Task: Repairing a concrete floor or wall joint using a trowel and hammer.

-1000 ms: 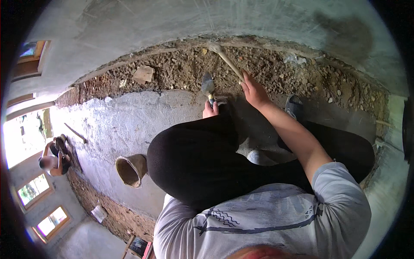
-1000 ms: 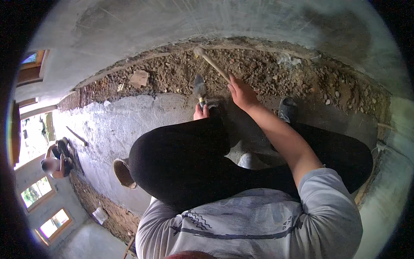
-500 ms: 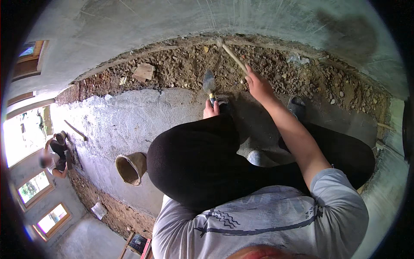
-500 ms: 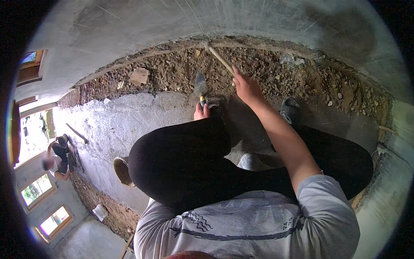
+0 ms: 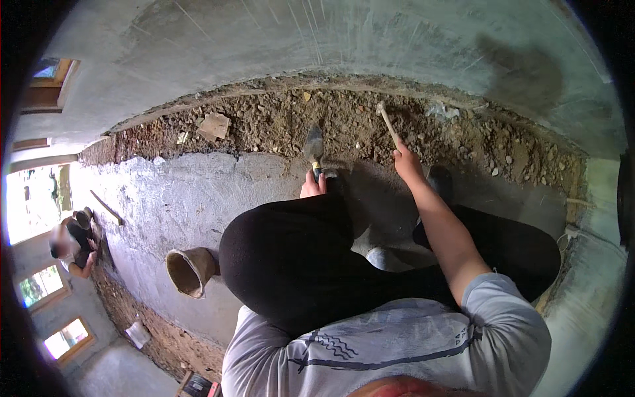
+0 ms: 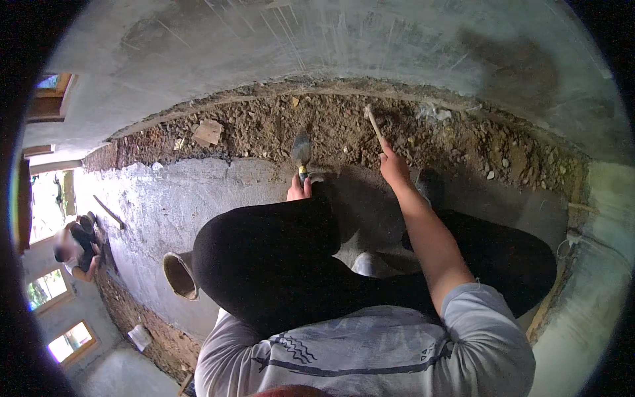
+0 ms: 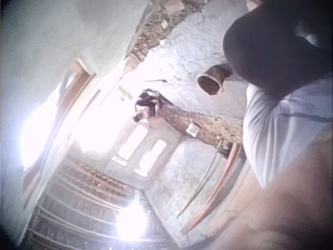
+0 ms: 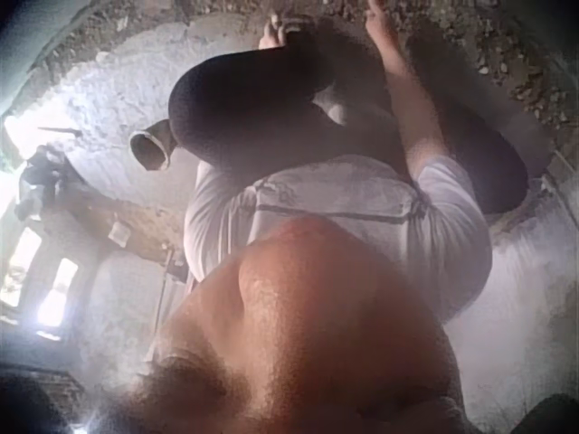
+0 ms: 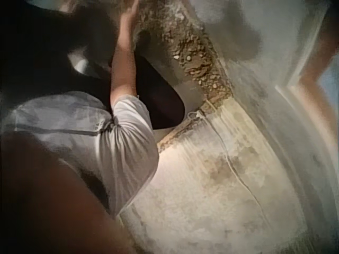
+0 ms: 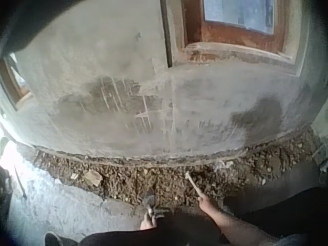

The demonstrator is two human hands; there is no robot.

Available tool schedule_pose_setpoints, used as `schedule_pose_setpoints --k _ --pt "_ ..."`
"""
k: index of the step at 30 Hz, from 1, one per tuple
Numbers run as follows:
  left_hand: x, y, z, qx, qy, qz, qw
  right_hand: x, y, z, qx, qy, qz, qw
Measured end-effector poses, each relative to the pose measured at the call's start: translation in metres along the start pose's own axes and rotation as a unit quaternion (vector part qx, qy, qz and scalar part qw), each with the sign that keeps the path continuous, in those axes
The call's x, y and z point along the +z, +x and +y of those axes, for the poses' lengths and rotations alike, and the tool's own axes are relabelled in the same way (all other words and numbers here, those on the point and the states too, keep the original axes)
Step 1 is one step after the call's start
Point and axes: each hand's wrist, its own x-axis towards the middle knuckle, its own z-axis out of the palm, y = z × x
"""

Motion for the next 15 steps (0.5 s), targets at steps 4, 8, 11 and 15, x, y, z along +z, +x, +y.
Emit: schedule_pose_setpoints --k 4,8,11,15 --pt "-0.007 0.002 -0.001 -0.001 0.019 0.018 1.000 0.000 -0.002 -0.009 -0.080 -0.033 0.053 0.995" --pt "-0.003 0.002 0.009 0.015 -0.013 0.015 1.000 -0.011 0.008 -0.012 -0.116 -0.047 0.057 0.990" --pt "-0.006 0.003 0.005 0.006 -0.008 0.012 1.000 -0.022 0.007 -0.027 -0.092 -0.056 0.016 0.994" --pt "-0.009 0.002 -0.003 -0.015 -0.010 0.004 1.000 -0.028 0.000 -0.040 -0.133 0.034 0.071 0.988"
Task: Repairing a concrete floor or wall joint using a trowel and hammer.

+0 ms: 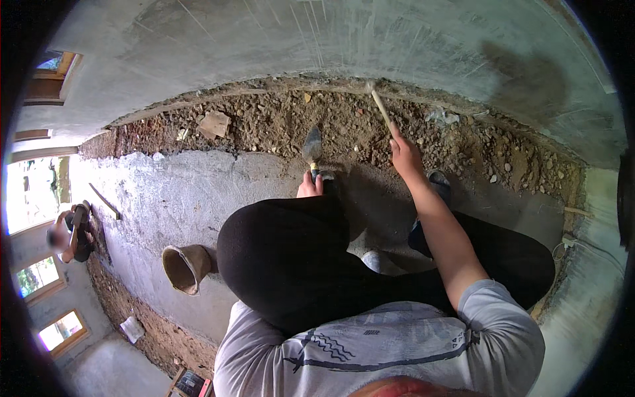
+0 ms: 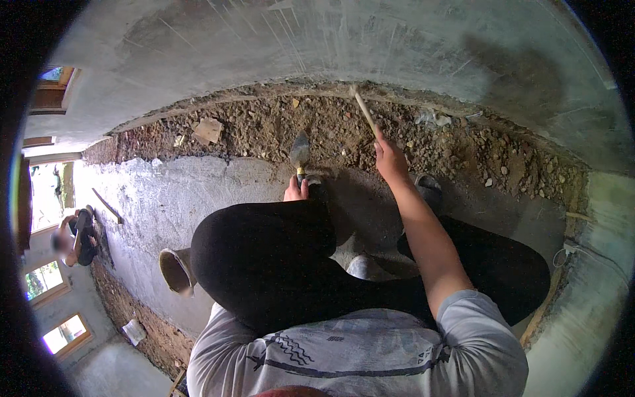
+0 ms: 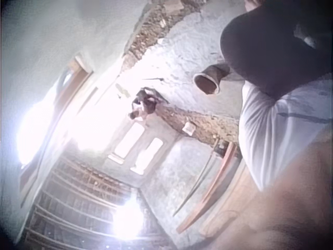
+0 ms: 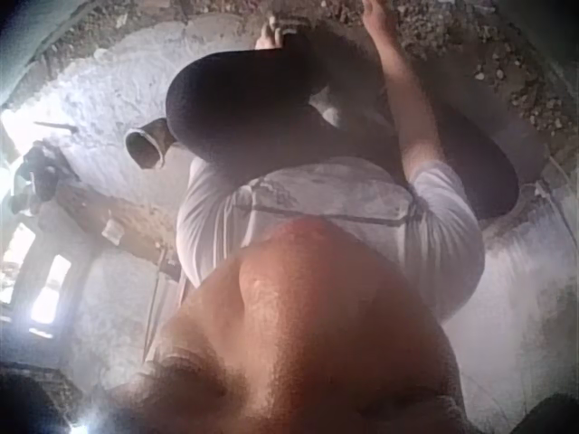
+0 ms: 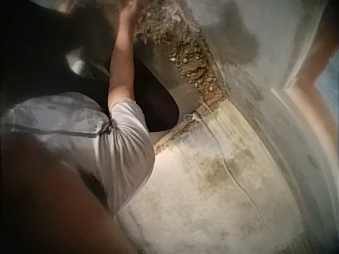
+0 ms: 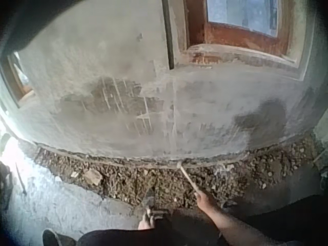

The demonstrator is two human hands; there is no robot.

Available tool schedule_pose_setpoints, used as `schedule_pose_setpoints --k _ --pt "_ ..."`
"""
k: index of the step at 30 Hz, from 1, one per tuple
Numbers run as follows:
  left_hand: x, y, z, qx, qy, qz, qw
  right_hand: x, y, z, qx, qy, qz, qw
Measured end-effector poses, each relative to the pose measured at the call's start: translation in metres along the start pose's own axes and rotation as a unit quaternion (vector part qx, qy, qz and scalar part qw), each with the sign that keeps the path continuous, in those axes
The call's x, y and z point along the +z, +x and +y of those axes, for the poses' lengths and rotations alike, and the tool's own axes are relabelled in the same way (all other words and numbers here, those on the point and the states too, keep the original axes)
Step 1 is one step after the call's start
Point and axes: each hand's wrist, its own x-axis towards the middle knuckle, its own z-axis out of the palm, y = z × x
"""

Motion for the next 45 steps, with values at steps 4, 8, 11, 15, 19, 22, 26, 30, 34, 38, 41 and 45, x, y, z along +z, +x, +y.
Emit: schedule_pose_setpoints --k 4,8,11,15,19,22,26,30,34,38,41,45 --pt "0.007 0.000 0.012 0.011 -0.006 0.003 1.000 0.004 0.010 0.020 -0.103 -0.041 0.078 0.991" --pt "0.004 0.002 0.004 0.006 0.003 0.006 1.000 0.002 0.027 0.000 0.039 -0.127 -0.113 0.985" --pt "0.006 0.004 -0.003 0.013 -0.005 0.006 1.000 -0.006 0.026 -0.005 -0.020 -0.077 -0.036 0.996" --pt "0.007 0.004 -0.006 0.009 -0.002 0.003 1.000 -0.014 0.014 -0.016 -0.128 -0.019 0.102 0.986" --pt "0.009 0.006 -0.005 -0.003 0.010 0.004 1.000 -0.008 0.012 -0.016 -0.171 -0.026 0.161 0.972" --pt "0.013 0.003 0.002 0.004 0.000 0.007 1.000 0.003 0.012 0.007 -0.114 -0.097 0.127 0.981" --pt "0.012 0.004 -0.006 0.031 -0.020 0.019 0.999 -0.001 0.019 0.010 0.062 -0.099 -0.106 0.988" --pt "0.007 0.005 -0.009 0.030 -0.018 0.027 0.999 0.001 0.001 0.015 -0.061 -0.028 0.036 0.997" --pt "0.008 0.003 0.000 0.028 -0.028 0.007 0.999 0.001 -0.016 0.024 -0.085 -0.056 0.124 0.987" --pt "0.006 0.004 0.000 0.032 -0.033 0.011 0.999 -0.003 -0.001 0.024 0.045 -0.109 -0.058 0.991" --pt "0.007 0.004 -0.001 0.026 -0.020 0.011 0.999 0.003 -0.010 0.030 -0.092 -0.020 0.104 0.990" --pt "0.013 0.007 -0.009 0.016 -0.002 0.003 1.000 -0.002 -0.012 0.023 0.001 -0.084 0.045 0.995"
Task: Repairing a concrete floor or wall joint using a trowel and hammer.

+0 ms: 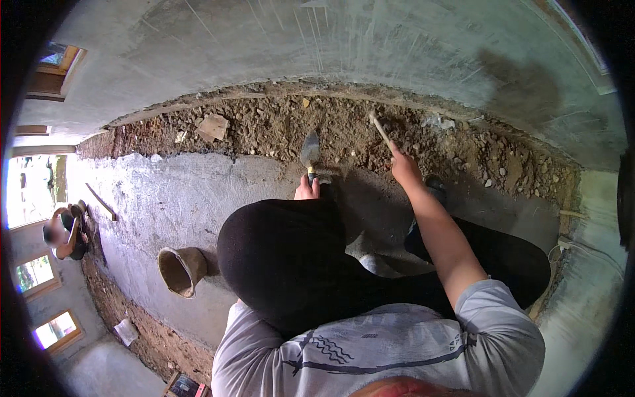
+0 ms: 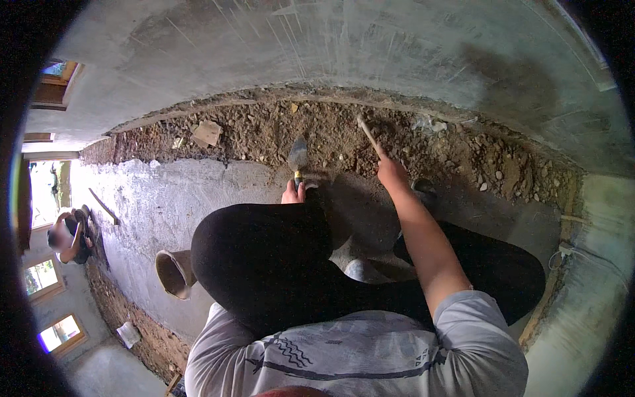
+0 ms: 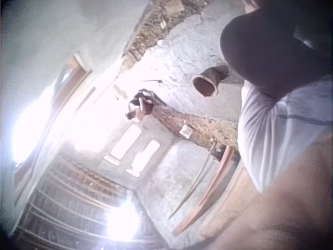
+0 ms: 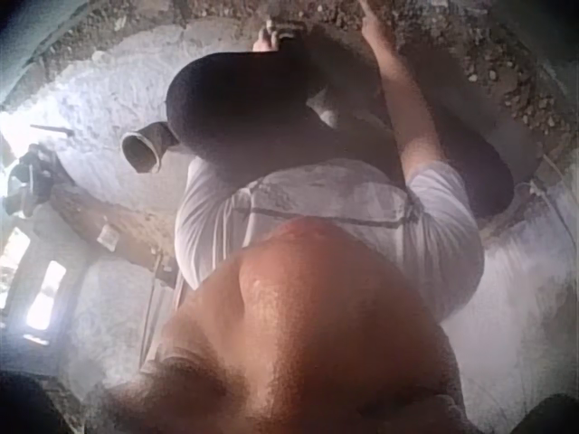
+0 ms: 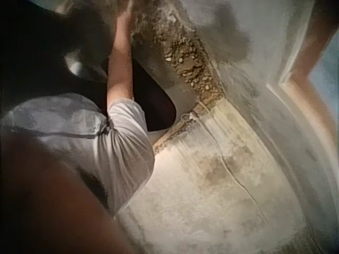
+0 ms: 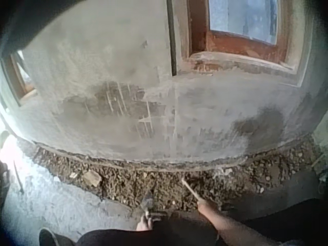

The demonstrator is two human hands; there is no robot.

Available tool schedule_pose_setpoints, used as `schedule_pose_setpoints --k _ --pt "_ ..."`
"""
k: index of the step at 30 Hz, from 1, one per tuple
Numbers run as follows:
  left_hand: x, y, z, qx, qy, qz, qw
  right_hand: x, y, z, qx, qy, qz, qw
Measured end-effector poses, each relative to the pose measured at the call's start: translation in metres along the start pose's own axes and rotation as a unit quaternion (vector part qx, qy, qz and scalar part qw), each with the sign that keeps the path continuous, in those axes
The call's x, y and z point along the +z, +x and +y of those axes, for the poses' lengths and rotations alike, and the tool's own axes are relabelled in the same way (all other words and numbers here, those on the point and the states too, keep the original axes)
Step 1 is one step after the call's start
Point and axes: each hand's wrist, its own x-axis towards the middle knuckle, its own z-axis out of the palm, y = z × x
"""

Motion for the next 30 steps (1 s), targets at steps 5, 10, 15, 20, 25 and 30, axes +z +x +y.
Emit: schedule_pose_setpoints --k 5,10,15,20,25,30 --pt "0.000 -0.001 -0.001 0.009 -0.017 0.015 1.000 0.006 -0.006 0.001 0.018 0.005 -0.047 0.999" --pt "0.007 0.004 0.002 0.009 -0.006 0.003 1.000 0.017 -0.037 0.006 -0.111 0.121 -0.036 0.986" --pt "0.003 0.003 -0.009 0.011 -0.006 0.014 1.000 0.022 -0.058 0.000 -0.230 0.119 -0.103 0.960" --pt "0.004 0.001 0.005 0.003 -0.024 -0.023 0.999 0.026 -0.059 -0.002 -0.083 -0.048 -0.180 0.979" --pt "-0.004 0.002 -0.002 0.007 -0.013 0.006 1.000 0.022 -0.030 -0.024 -0.006 -0.009 -0.136 0.991" --pt "-0.005 -0.001 0.006 -0.015 -0.013 -0.006 1.000 0.010 -0.032 -0.015 -0.149 0.059 0.026 0.987"
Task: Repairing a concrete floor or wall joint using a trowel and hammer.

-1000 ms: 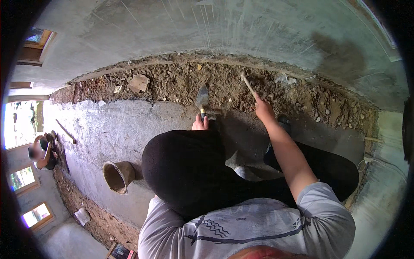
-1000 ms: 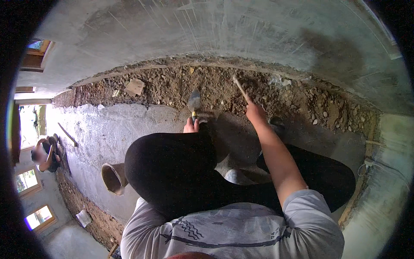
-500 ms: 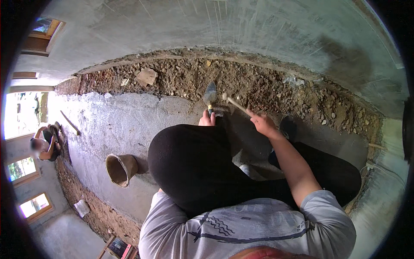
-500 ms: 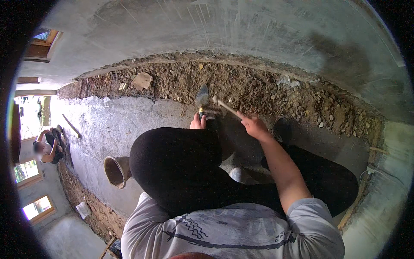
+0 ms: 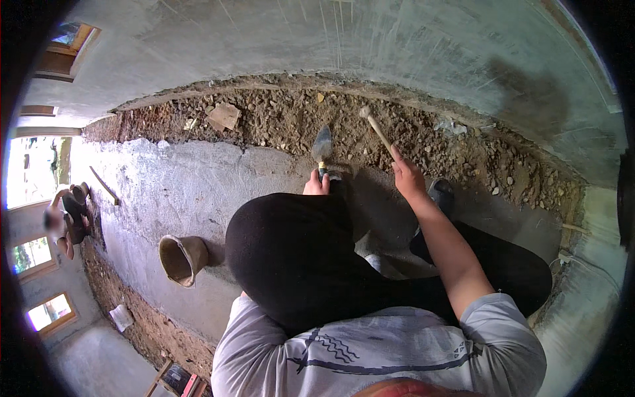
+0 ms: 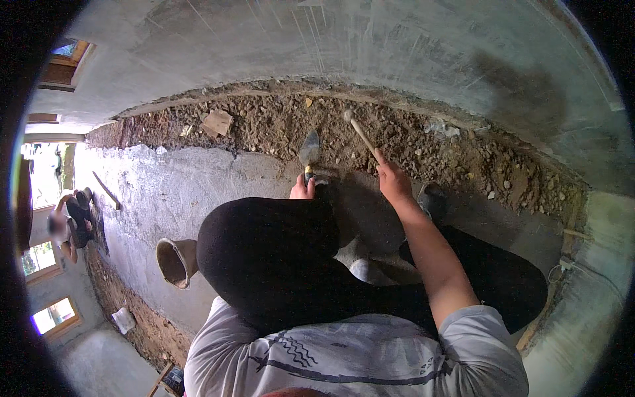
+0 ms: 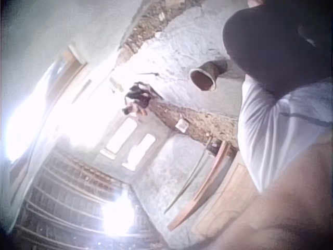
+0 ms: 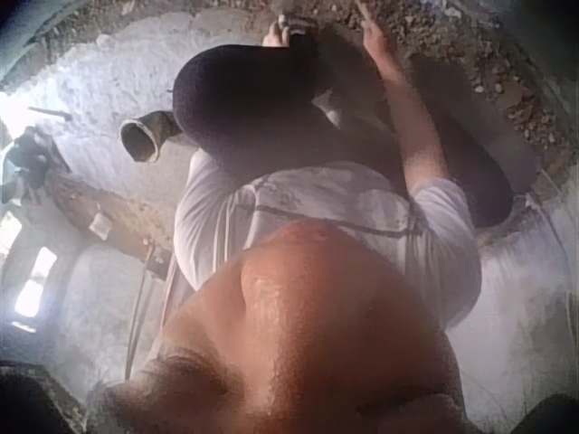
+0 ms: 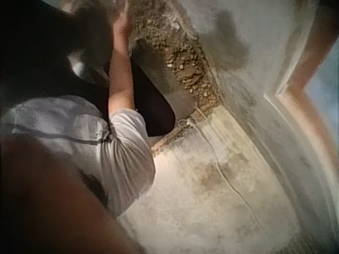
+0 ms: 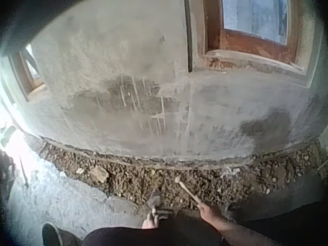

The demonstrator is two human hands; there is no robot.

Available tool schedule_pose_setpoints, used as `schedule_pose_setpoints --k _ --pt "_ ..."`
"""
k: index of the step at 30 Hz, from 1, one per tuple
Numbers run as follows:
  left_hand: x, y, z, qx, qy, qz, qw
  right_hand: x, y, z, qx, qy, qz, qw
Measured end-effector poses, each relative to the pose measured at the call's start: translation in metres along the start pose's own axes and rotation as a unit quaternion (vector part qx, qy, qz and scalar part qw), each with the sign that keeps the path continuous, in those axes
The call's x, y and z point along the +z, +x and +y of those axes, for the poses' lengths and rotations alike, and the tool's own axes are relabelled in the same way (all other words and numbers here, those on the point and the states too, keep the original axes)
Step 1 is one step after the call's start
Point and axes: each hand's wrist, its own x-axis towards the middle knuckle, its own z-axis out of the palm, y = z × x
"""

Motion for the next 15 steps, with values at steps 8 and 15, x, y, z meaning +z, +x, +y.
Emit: schedule_pose_setpoints --k 8,15 --pt "0.000 -0.003 -0.005 0.023 -0.009 0.025 0.999 0.004 0.007 -0.008 0.171 -0.069 -0.183 0.966" --pt "0.002 0.001 -0.005 0.016 -0.005 -0.005 1.000 0.009 0.005 -0.001 0.093 -0.038 -0.062 0.993"
